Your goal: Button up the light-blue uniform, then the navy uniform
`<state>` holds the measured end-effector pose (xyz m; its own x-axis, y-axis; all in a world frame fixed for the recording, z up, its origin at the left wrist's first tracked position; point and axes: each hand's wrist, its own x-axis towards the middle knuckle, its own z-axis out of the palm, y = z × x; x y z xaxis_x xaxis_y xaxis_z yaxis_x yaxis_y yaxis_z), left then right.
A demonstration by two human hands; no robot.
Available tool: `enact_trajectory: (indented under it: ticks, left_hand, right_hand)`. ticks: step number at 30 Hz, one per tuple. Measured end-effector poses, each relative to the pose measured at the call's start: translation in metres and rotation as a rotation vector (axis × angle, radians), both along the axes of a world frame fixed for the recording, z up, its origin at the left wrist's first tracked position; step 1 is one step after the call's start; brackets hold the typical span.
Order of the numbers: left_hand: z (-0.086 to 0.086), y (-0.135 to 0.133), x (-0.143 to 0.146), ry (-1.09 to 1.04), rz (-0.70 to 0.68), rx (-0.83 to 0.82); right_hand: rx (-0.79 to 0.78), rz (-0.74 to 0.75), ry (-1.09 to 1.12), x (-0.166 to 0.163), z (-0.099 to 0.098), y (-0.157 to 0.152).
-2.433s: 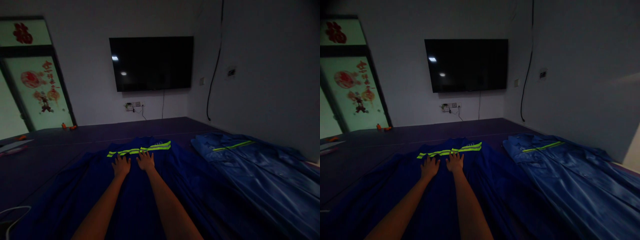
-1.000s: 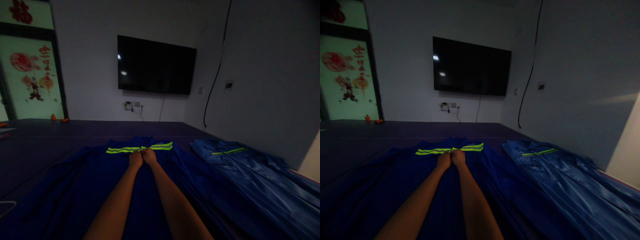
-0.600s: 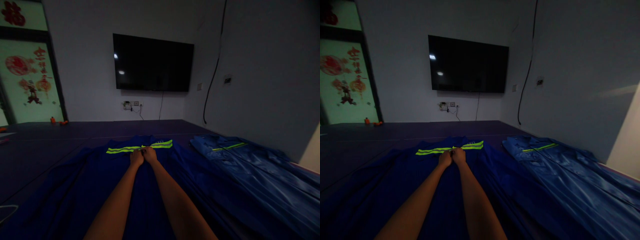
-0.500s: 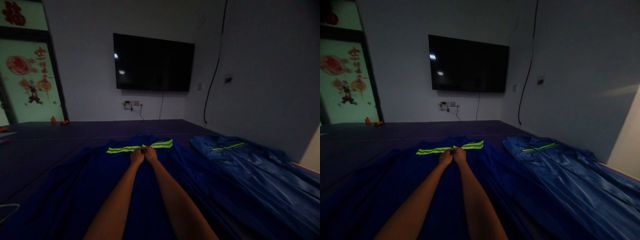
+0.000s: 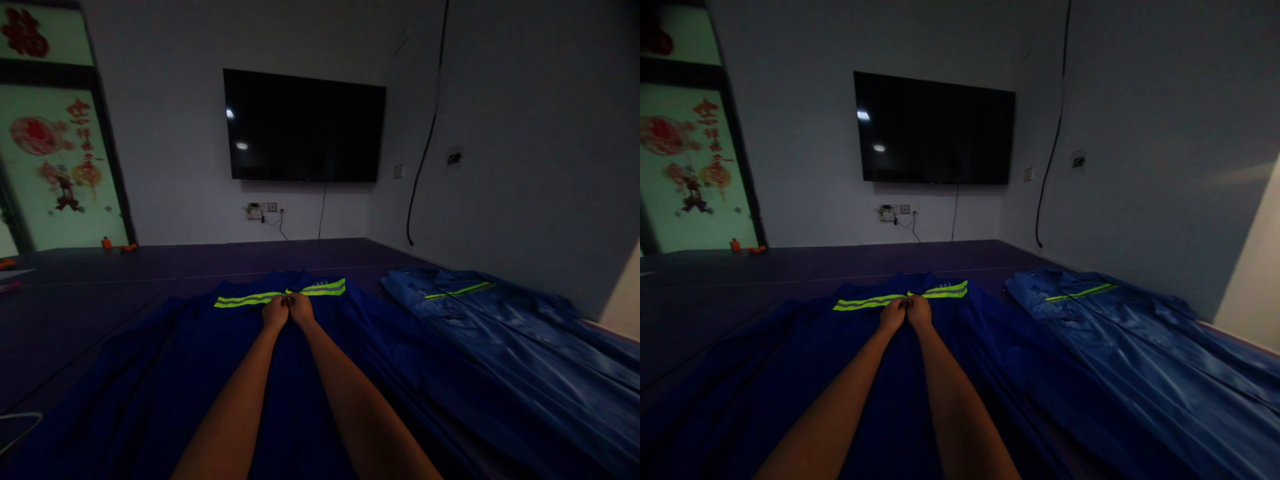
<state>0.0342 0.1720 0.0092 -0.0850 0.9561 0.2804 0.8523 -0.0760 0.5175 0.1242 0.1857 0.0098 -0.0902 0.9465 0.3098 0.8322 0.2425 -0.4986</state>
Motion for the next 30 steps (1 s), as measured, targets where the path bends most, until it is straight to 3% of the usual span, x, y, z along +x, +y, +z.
enact_trajectory:
  ticks: [12,24,30]
  left_hand:
    - [-0.005,0.004,-0.002,-0.1,-0.037,-0.01]
    - [-0.011,0.017,-0.004,-0.512,-0.214,0.222]
    - [-0.017,0.019,-0.007,-0.692,-0.191,0.281]
  right_hand:
    - [0.023,-0.027,0.039,0.0,-0.005,0.001]
    - [0.086,-0.097,0.076,0.002,-0.005,0.001]
    - [0.126,-0.109,0.129,0.004,-0.007,0.004]
